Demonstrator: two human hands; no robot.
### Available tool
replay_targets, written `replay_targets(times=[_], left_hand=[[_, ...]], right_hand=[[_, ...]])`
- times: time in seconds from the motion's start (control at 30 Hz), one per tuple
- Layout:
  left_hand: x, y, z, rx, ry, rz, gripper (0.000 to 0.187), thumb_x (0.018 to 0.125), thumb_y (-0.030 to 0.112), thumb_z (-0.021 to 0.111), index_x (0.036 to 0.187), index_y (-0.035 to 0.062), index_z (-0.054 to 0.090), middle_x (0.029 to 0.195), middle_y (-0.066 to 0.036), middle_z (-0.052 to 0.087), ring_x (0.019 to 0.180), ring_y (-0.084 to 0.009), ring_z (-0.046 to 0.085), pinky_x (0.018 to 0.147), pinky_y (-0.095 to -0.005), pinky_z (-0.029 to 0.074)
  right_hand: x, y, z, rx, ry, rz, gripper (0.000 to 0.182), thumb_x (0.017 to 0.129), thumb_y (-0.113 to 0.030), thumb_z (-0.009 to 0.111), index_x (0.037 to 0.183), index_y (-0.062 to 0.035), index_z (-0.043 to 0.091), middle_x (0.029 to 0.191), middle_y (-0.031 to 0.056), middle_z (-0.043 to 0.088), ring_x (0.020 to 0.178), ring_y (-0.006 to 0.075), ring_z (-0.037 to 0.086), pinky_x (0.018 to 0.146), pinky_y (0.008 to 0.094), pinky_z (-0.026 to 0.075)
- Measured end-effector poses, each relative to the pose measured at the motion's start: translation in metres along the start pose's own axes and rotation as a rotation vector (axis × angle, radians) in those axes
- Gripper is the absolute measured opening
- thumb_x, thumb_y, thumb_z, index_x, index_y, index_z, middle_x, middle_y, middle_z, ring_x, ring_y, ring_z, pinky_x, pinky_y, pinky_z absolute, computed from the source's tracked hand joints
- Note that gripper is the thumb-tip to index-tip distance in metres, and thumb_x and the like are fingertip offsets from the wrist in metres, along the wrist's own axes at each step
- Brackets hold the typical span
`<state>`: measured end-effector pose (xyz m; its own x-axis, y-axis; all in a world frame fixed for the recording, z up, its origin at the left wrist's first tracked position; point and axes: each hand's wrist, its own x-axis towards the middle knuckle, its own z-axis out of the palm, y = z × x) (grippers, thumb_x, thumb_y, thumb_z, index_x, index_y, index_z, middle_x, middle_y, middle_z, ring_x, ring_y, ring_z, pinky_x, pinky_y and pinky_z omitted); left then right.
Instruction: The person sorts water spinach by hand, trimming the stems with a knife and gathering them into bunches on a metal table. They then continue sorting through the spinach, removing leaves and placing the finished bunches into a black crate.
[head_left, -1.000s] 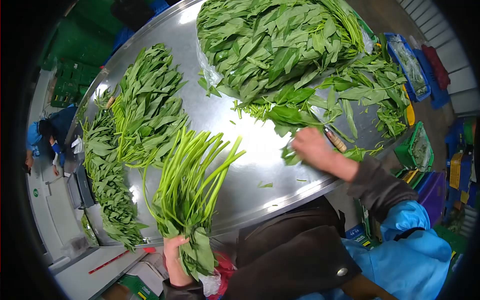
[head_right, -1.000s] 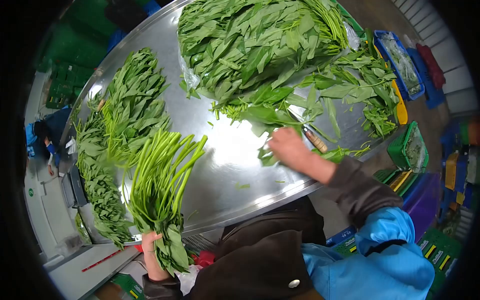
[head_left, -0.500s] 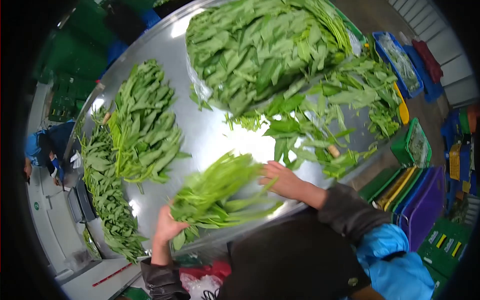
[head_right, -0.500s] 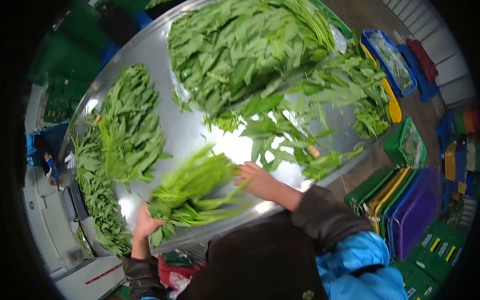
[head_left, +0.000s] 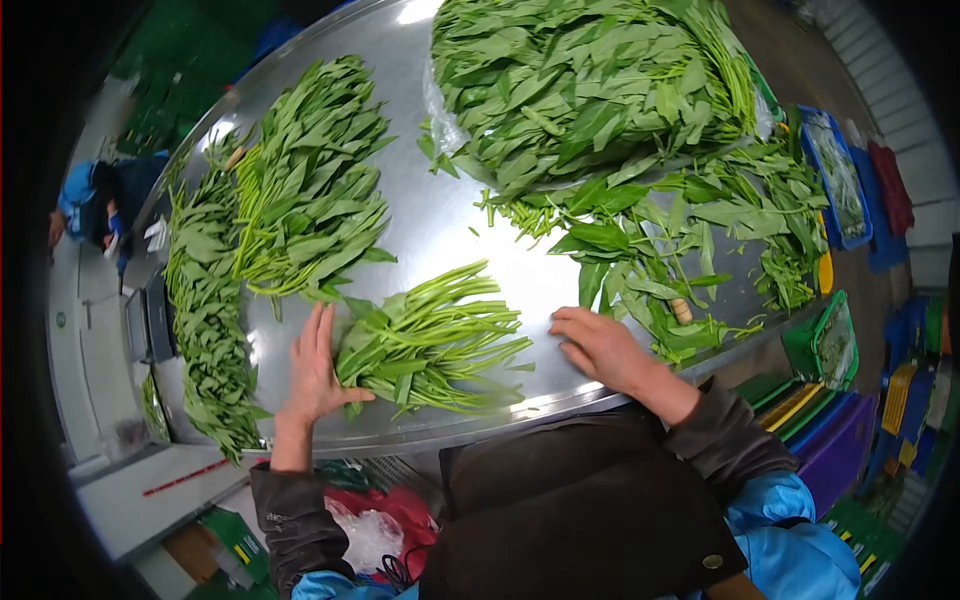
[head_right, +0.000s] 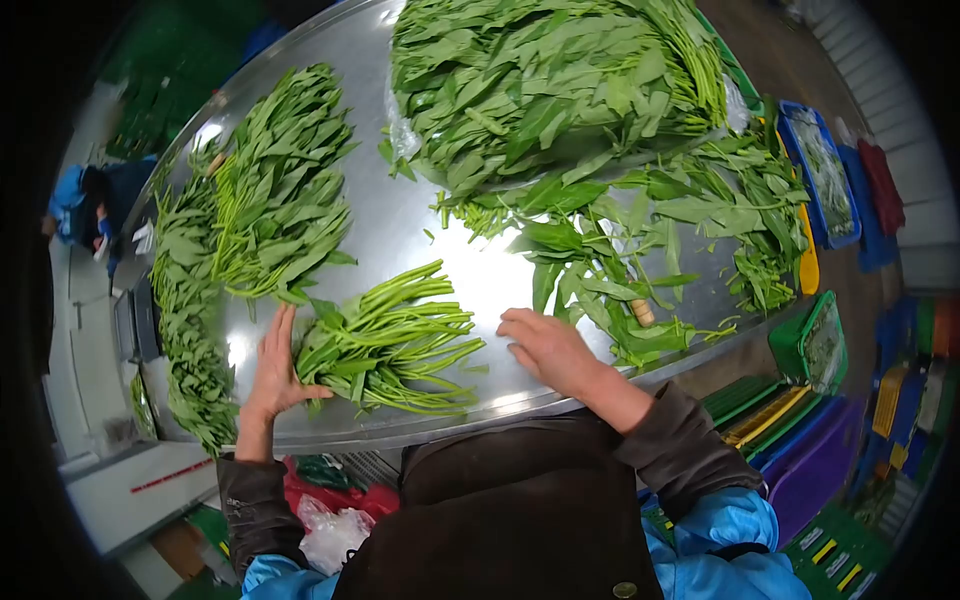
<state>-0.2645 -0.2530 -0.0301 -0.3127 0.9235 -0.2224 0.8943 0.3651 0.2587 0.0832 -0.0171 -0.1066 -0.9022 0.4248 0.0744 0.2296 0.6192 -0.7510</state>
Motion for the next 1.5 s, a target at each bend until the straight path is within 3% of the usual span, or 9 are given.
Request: replay_targets(times=[0.3,0.5,0.57,0.63,0.7,0.8,0.93,1.23,1.5], left_hand=[[-0.032,0.03,0.005,0.096,0.131,-0.186,0.132,0.038,0.052,0.086,0.145,0.0069,0.023,0.147,-0.02,0.029,0.133,-0.0389,0.03,0.103,-0.0553,0.027],[-0.075,0.079,0.001,-0.236,0.428,-0.262,0.125,0.043,0.046,0.089,0.142,0.0016,0.027,0.145,-0.02,0.033,0.133,-0.0339,0.034,0.108,-0.0488,0.027],[-0.099,0.12,0.032,-0.927,0.66,-0.281,0.105,0.057,0.036,0.087,0.139,-0.001,0.033,0.142,-0.019,0.039,0.13,-0.0302,0.04,0.109,-0.0434,0.03],[-0.108,0.165,0.07,-1.514,0.512,-0.506,0.075,0.076,0.022,0.076,0.135,-0.0033,0.038,0.134,-0.018,0.047,0.124,-0.0284,0.047,0.105,-0.0396,0.036],[-0.094,0.194,0.098,-1.856,0.446,-0.833,0.047,0.084,0.011,0.065,0.125,-0.0047,0.047,0.12,-0.017,0.058,0.116,-0.0269,0.055,0.104,-0.0397,0.039],[-0.061,0.197,0.128,-2.144,0.62,-0.935,0.036,0.086,0.005,0.061,0.118,-0.0045,0.051,0.115,-0.015,0.06,0.11,-0.0241,0.057,0.1,-0.0374,0.042],[-0.029,0.186,0.166,-2.212,0.593,-0.904,0.03,0.086,0.007,0.061,0.114,-0.0005,0.053,0.108,-0.012,0.061,0.103,-0.0218,0.059,0.096,-0.036,0.043],[-0.007,0.18,0.17,-2.198,0.531,-0.999,0.022,0.084,0.013,0.062,0.105,0.0072,0.055,0.101,-0.005,0.062,0.096,-0.0184,0.058,0.09,-0.035,0.044],[-0.005,0.168,0.178,-2.202,0.608,-0.974,0.026,0.086,0.01,0.06,0.109,0.0027,0.053,0.098,-0.01,0.062,0.086,-0.0262,0.064,0.074,-0.042,0.054]], right_hand=[[0.028,-0.06,0.085,-0.012,-0.462,-0.735,0.013,0.078,-0.012,0.057,0.089,-0.0066,0.055,0.091,0.0069,0.052,0.077,0.0227,0.062,0.059,0.0371,0.052],[0.036,-0.036,0.107,-0.122,-0.574,-0.61,0.011,0.075,-0.007,0.056,0.085,-0.0056,0.052,0.091,0.0095,0.051,0.065,0.0273,0.061,0.054,0.039,0.05],[0.04,-0.029,0.104,-0.102,-0.456,-0.66,0.015,0.074,-0.008,0.058,0.088,-0.0054,0.053,0.098,0.0098,0.053,0.069,0.0275,0.062,0.055,0.0397,0.05],[0.044,-0.026,0.097,-0.044,-0.436,-0.648,0.017,0.075,-0.009,0.059,0.092,-0.0062,0.054,0.099,0.0087,0.055,0.07,0.0276,0.062,0.056,0.0395,0.05],[0.05,-0.031,0.084,0.014,-0.42,-0.637,0.019,0.076,-0.01,0.06,0.095,-0.0071,0.055,0.1,0.0076,0.056,0.072,0.0276,0.063,0.057,0.0393,0.05],[0.061,-0.036,0.068,0.214,-0.457,-0.392,0.019,0.084,-0.012,0.057,0.103,-0.0114,0.061,0.096,0.009,0.061,0.079,0.0313,0.062,0.065,0.0406,0.05],[0.085,-0.035,0.075,-0.014,-0.231,-0.389,0.021,0.084,-0.013,0.058,0.104,-0.0084,0.062,0.087,0.0115,0.063,0.071,0.0322,0.063,0.06,0.0406,0.05],[0.106,-0.049,0.109,-0.498,-0.374,-0.219,0.018,0.083,-0.017,0.057,0.096,-0.0044,0.059,0.085,0.015,0.061,0.066,0.0345,0.062,0.058,0.0445,0.05],[0.09,-0.037,0.051,0.117,-0.339,-0.309,0.015,0.088,-0.016,0.056,0.097,-0.0042,0.054,0.089,0.0163,0.058,0.08,0.0345,0.06,0.069,0.0418,0.048]])
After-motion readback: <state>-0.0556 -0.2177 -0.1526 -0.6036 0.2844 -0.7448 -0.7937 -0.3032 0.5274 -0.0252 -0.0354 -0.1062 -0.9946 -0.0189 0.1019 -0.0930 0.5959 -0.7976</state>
